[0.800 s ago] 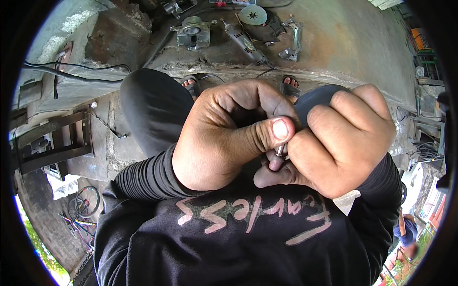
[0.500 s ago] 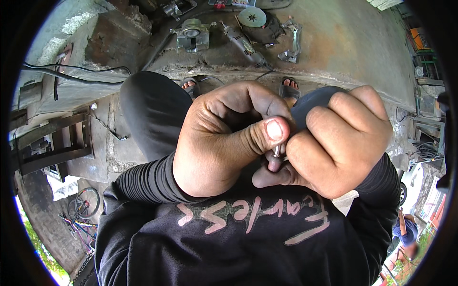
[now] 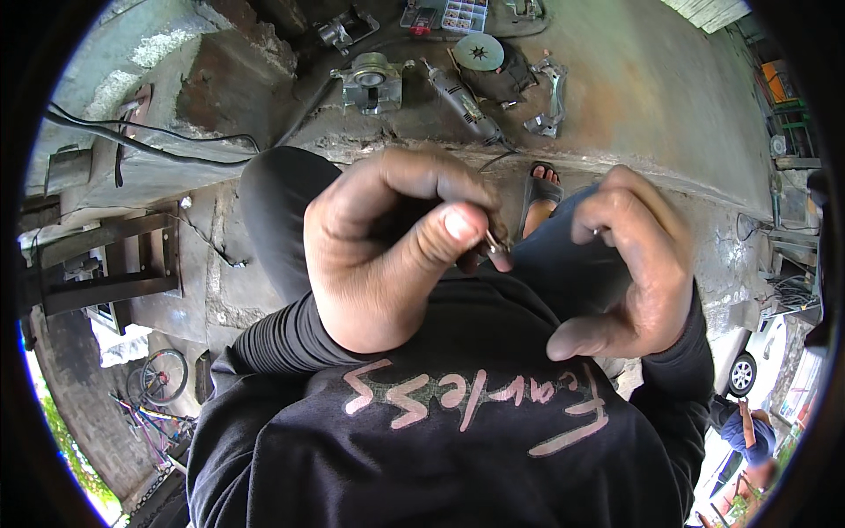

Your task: The person sits on the floor and repeatedly assembles and disassembles small metal components, including a screw and a cylindrical piece. They manipulate the parts by hand, occasionally using a rotary tool to adjust or clean the components. The task involves careful handling and repeated assembly attempts.

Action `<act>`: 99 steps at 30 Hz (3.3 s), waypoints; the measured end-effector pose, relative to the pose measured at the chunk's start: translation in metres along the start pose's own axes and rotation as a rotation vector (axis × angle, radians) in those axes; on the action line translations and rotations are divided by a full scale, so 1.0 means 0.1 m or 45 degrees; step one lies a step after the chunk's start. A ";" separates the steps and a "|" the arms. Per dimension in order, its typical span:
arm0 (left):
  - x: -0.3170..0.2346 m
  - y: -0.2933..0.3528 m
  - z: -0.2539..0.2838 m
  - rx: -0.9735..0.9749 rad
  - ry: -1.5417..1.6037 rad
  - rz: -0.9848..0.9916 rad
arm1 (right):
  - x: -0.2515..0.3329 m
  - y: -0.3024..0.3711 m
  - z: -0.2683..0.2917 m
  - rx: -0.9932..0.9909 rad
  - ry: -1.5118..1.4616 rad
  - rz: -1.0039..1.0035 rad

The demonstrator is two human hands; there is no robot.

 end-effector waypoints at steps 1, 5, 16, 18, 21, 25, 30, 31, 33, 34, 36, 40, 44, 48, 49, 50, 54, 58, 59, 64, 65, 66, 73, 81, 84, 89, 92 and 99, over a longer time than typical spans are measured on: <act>-0.02 -0.02 0.01 0.061 -0.048 -0.069 | -0.03 0.02 -0.01 -0.037 -0.191 -0.074; -0.03 -0.02 0.02 0.068 -0.218 -0.230 | -0.06 0.10 -0.20 -0.112 -0.756 -0.253; -0.12 -0.04 0.03 0.142 -0.414 -0.514 | 0.06 0.05 -0.33 -0.356 -0.773 -0.104; -0.14 -0.03 0.03 0.142 -0.438 -0.544 | 0.06 0.06 -0.33 -0.372 -0.770 -0.081; -0.16 -0.01 0.04 0.162 -0.481 -0.572 | 0.06 0.08 -0.32 -0.423 -0.799 -0.088; -0.17 -0.01 0.06 0.128 -0.363 -0.543 | 0.03 0.11 -0.31 -0.469 -0.841 -0.091; -0.19 -0.01 0.06 0.137 -0.446 -0.514 | 0.02 0.11 -0.34 -0.489 -0.893 -0.093; -0.19 0.00 0.06 0.114 -0.439 -0.504 | 0.02 0.11 -0.34 -0.489 -0.902 -0.098; -0.16 0.01 0.04 0.070 -0.425 -0.482 | 0.03 0.11 -0.35 -0.472 -0.863 -0.113; -0.16 0.01 0.03 0.048 -0.424 -0.495 | 0.03 0.10 -0.36 -0.481 -0.853 -0.097; -0.14 0.01 0.02 0.009 -0.419 -0.526 | 0.03 0.08 -0.38 -0.515 -0.840 -0.048; -0.14 0.00 0.00 0.008 -0.476 -0.562 | 0.03 0.07 -0.41 -0.548 -0.846 -0.040; -0.14 0.00 -0.01 -0.020 -0.491 -0.529 | 0.02 0.09 -0.42 -0.581 -0.805 -0.045; -0.13 0.00 -0.02 -0.030 -0.498 -0.536 | 0.02 0.09 -0.43 -0.622 -0.763 -0.023; -0.12 -0.01 -0.02 -0.026 -0.497 -0.542 | 0.02 0.09 -0.42 -0.624 -0.756 -0.016; -0.12 -0.01 -0.02 -0.024 -0.497 -0.547 | 0.02 0.08 -0.42 -0.613 -0.723 -0.016; -0.13 -0.02 -0.03 -0.016 -0.507 -0.540 | 0.03 0.10 -0.40 -0.570 -0.649 -0.023; -0.13 -0.03 -0.05 0.067 -0.576 -0.474 | -0.01 0.12 -0.38 -0.642 -0.716 -0.051; -0.13 -0.05 -0.05 0.134 -0.609 -0.479 | -0.02 0.13 -0.38 -0.651 -0.709 -0.060; -0.16 -0.15 0.00 0.272 -0.781 -0.374 | -0.07 0.21 -0.30 -0.585 -0.497 -0.181; -0.17 -0.17 -0.01 0.317 -0.851 -0.377 | -0.07 0.23 -0.29 -0.583 -0.484 -0.212; -0.19 -0.17 0.00 0.395 -0.944 -0.340 | -0.07 0.24 -0.29 -0.582 -0.453 -0.181; -0.16 -0.14 -0.12 0.576 -1.150 -0.506 | -0.09 0.25 -0.29 -0.520 -0.540 -0.079; -0.27 -0.04 -0.22 0.617 -1.107 -0.528 | -0.18 0.31 -0.36 -0.409 -1.204 -0.180; -0.25 -0.01 -0.26 0.565 -1.151 -0.600 | -0.20 0.35 -0.42 -0.442 -1.315 -0.215; -0.23 0.03 -0.29 0.537 -1.220 -0.618 | -0.18 0.40 -0.48 -0.555 -1.400 -0.295; -0.22 0.04 -0.30 0.521 -1.199 -0.582 | -0.17 0.39 -0.49 -0.577 -1.370 -0.247; -0.19 0.05 -0.29 0.509 -1.163 -0.553 | -0.17 0.37 -0.52 -0.578 -1.259 -0.140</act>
Point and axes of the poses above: each hand's wrist, its own y-axis away from the middle knuckle, its own z-axis out of the back of the hand, x = y × z, the point moved 5 cm from there along -y, towards the middle knuckle, and after that the axes turned 3 degrees about -y, right-handed, at the moved point
